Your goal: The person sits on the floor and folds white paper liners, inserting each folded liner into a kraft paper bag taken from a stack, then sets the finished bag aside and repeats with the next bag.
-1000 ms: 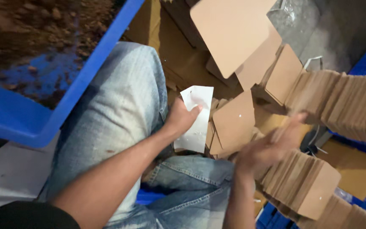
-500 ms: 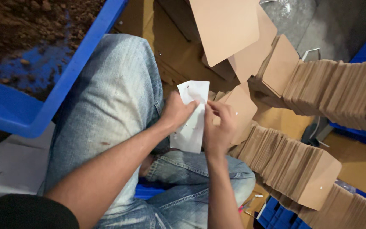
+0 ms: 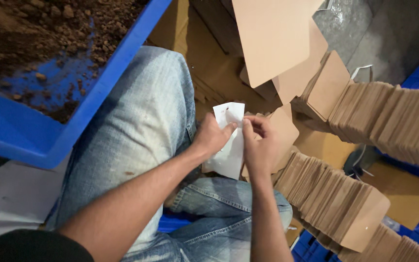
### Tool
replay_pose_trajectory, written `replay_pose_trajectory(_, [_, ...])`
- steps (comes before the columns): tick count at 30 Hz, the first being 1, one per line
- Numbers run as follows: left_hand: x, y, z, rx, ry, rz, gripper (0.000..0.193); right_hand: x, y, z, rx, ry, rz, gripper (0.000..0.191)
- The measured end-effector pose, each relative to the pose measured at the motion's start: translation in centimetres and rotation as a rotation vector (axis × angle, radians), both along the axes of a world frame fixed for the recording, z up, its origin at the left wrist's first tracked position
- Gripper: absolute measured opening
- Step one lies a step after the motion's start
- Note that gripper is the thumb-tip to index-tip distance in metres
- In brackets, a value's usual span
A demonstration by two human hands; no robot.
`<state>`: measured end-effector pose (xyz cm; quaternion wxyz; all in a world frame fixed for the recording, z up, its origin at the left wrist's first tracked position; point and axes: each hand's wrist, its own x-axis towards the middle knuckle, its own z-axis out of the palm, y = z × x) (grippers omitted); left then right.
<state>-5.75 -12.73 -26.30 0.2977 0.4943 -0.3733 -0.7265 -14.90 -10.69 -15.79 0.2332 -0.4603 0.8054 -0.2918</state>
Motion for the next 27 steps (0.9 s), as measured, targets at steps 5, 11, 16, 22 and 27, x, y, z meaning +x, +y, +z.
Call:
replay_pose_trajectory(5, [0.2,-0.2,0.1,-0.003,0.034,0.042,0.029,-2.1,-3.5,3.2,-0.178,-0.004,-0.16,0.015])
replay_pose_trajectory(11, [0.7,-0.4,0.7,0.013,0.024,-0.001,0.029,-5.3,-15.2,4.3,-0.364,0.126,0.125,0.012])
replay_pose_trajectory(16, [0.8,-0.7,0.9,0.041,-0.038,-0.021,0.029,-3.5,-18.2,2.1,-0.298,0.718,0.323,0.011])
replay_pose_trajectory(22, [0.5,-0.6,0.8,0.038,-0.042,-0.012,0.03,-1.6,-13.4,4.4,-0.058,0.69,0.649,0.073])
replay_pose_trajectory(27, [0.4,-0.6,0.7,0.006,-0.082,0.026,0.032,-0.5,-4.5,6.5,-0.065,0.395,0.349,0.053])
